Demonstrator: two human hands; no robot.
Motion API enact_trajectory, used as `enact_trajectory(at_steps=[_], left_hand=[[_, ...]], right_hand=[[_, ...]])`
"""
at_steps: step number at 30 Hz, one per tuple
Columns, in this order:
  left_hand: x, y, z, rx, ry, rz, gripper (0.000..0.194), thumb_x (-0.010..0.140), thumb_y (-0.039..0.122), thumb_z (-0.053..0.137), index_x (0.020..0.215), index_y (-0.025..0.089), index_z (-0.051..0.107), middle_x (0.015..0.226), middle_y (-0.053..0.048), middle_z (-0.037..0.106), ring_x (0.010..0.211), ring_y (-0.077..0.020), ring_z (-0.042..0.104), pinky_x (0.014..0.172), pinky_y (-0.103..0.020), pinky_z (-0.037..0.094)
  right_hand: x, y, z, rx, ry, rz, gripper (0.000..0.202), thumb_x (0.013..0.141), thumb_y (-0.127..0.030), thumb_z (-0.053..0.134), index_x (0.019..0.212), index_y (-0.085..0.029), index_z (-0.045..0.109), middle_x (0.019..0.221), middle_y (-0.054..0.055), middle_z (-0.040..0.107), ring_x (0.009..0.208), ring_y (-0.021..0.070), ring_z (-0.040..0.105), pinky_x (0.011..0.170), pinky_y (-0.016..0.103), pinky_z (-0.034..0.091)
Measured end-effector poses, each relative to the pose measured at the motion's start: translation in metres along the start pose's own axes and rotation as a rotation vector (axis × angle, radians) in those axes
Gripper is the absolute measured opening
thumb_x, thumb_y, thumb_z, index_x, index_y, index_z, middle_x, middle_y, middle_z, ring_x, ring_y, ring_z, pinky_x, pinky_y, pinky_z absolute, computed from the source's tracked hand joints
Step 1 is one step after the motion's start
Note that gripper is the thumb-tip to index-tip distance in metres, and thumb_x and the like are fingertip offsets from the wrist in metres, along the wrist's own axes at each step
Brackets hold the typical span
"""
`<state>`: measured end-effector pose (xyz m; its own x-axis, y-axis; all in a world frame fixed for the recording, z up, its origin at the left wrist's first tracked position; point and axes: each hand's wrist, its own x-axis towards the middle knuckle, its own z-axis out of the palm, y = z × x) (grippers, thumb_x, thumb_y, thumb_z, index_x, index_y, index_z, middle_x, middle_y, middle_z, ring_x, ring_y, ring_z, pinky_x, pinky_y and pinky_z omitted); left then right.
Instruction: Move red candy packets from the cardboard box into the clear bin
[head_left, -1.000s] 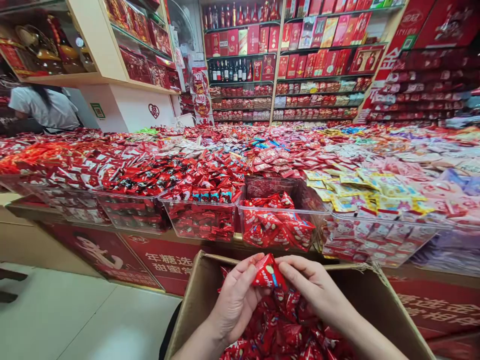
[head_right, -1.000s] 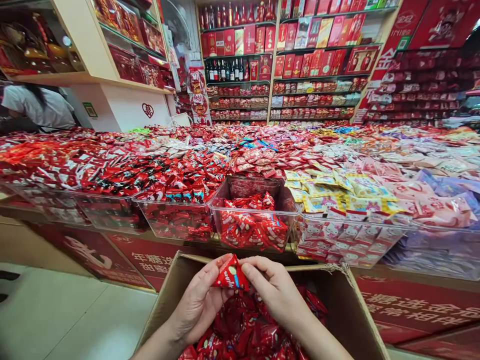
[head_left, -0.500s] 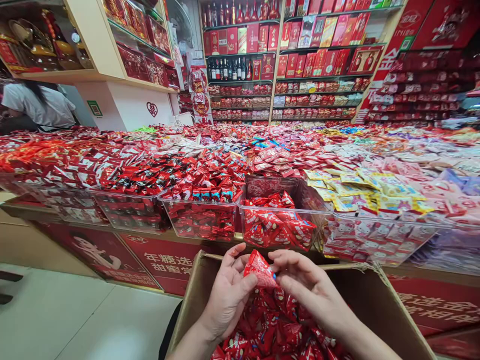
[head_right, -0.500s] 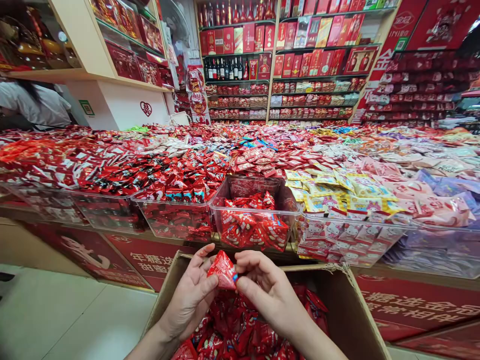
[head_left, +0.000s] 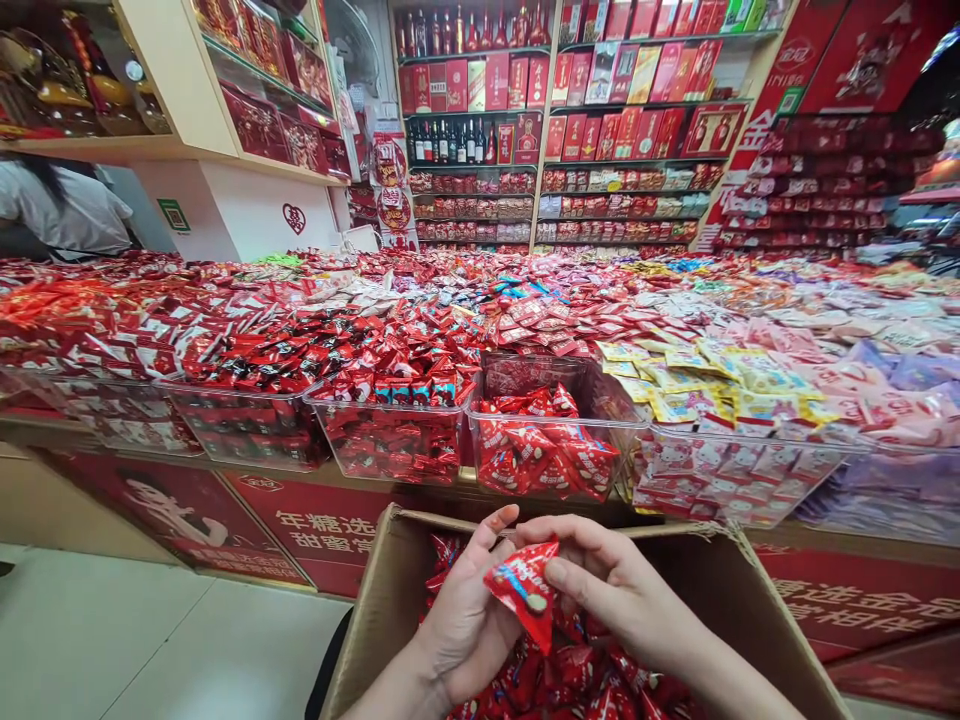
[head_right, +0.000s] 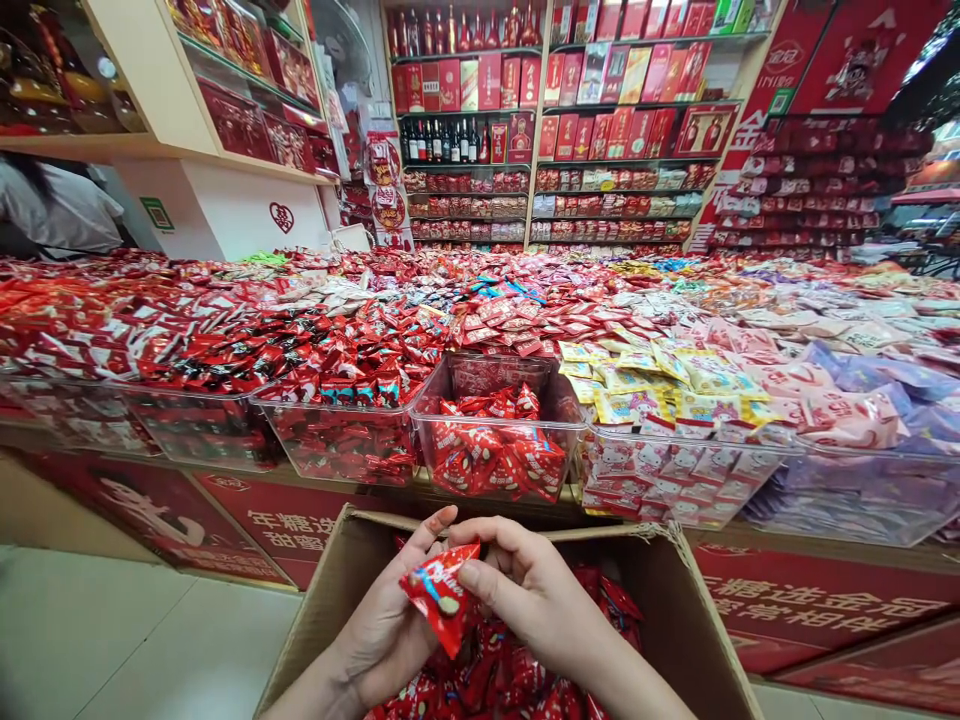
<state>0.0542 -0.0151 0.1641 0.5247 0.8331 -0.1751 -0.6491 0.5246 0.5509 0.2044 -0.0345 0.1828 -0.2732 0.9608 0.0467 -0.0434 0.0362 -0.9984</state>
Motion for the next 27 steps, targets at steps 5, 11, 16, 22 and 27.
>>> enact_trajectory(at_steps=[5,11,16,22,27], left_hand=[[-0.001,-0.007,-0.002,0.067,0.093,-0.122,0.03,0.081,0.014,0.05,0.109,0.02,0.042,0.083,-0.003,0.064,0.06,-0.012,0.062,0.053,-0.021,0.045],[-0.002,-0.01,-0.007,0.072,0.019,-0.132,0.033,0.087,0.039,0.04,0.11,0.016,0.047,0.093,-0.01,0.065,0.082,-0.0202,0.064,0.069,-0.028,0.046],[-0.002,-0.014,-0.017,0.13,0.024,-0.183,0.031,0.086,0.039,0.044,0.106,0.016,0.049,0.089,-0.009,0.066,0.077,-0.0198,0.065,0.065,-0.026,0.045],[-0.004,-0.011,-0.034,0.086,-0.129,-0.114,0.036,0.085,0.043,0.043,0.111,0.02,0.052,0.102,-0.008,0.062,0.087,-0.0188,0.061,0.069,-0.026,0.044],[-0.011,-0.003,-0.03,0.116,-0.225,0.078,0.054,0.072,0.043,0.063,0.122,0.033,0.044,0.113,-0.005,0.056,0.096,-0.0195,0.056,0.08,-0.033,0.042]], right_hand=[[0.002,0.0,0.0,0.029,0.103,0.024,0.021,0.073,-0.038,0.062,0.081,-0.019,0.062,0.07,0.0,0.063,0.052,0.0095,0.052,0.049,0.022,0.043],[0.005,0.003,-0.004,-0.347,0.284,-0.048,0.025,0.072,-0.04,0.061,0.07,-0.015,0.063,0.067,0.004,0.063,0.063,0.0162,0.055,0.06,0.028,0.044],[0.004,0.001,-0.003,-0.424,0.238,-0.037,0.022,0.076,-0.037,0.056,0.069,-0.016,0.06,0.064,0.002,0.06,0.059,0.0144,0.052,0.056,0.026,0.041],[0.001,-0.023,0.006,-0.507,0.223,-0.167,0.024,0.079,-0.038,0.053,0.067,-0.017,0.057,0.065,0.003,0.059,0.06,0.0148,0.055,0.056,0.025,0.041],[0.008,-0.021,0.016,-0.331,0.099,0.058,0.03,0.08,-0.042,0.048,0.062,-0.019,0.046,0.058,-0.001,0.055,0.054,0.0127,0.052,0.049,0.023,0.04]])
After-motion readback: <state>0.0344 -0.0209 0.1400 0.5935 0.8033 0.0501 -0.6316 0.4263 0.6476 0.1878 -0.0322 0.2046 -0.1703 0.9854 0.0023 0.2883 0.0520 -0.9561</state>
